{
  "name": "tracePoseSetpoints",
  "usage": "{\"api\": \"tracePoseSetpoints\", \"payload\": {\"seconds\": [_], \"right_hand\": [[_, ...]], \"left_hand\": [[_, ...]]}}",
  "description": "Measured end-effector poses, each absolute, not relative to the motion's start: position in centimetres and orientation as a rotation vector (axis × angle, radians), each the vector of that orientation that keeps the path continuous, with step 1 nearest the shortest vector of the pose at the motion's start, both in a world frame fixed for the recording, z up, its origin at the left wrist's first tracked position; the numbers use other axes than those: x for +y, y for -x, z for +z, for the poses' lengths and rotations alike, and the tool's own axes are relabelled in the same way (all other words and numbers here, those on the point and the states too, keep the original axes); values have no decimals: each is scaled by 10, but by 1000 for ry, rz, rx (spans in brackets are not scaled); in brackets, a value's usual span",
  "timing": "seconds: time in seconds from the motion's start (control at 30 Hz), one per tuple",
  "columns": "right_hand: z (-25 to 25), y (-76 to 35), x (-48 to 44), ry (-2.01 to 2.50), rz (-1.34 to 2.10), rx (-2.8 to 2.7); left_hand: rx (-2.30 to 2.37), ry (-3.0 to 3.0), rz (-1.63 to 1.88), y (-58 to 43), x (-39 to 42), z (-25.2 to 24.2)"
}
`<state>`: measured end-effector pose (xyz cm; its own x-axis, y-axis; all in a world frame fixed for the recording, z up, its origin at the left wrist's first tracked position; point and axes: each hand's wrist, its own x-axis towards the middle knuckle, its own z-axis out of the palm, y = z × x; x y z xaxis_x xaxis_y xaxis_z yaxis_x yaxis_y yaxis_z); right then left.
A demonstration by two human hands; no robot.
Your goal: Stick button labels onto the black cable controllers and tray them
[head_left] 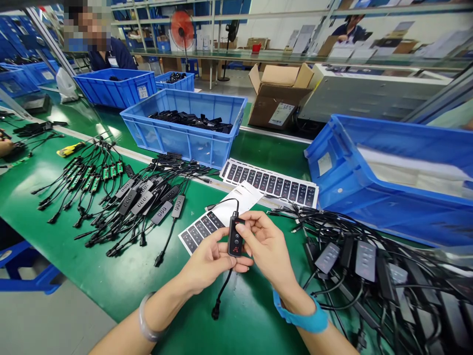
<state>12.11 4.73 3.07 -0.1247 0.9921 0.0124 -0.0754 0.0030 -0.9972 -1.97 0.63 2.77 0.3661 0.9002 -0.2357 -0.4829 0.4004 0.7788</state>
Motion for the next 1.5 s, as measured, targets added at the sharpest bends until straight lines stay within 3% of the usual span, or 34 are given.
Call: {"api": "tracePoseSetpoints", "payload": {"seconds": [1.5], "right_hand": [[21, -123, 50, 1238, 1055, -1465]], "left_hand": [[826, -778, 1005, 15, 2, 30]]}}
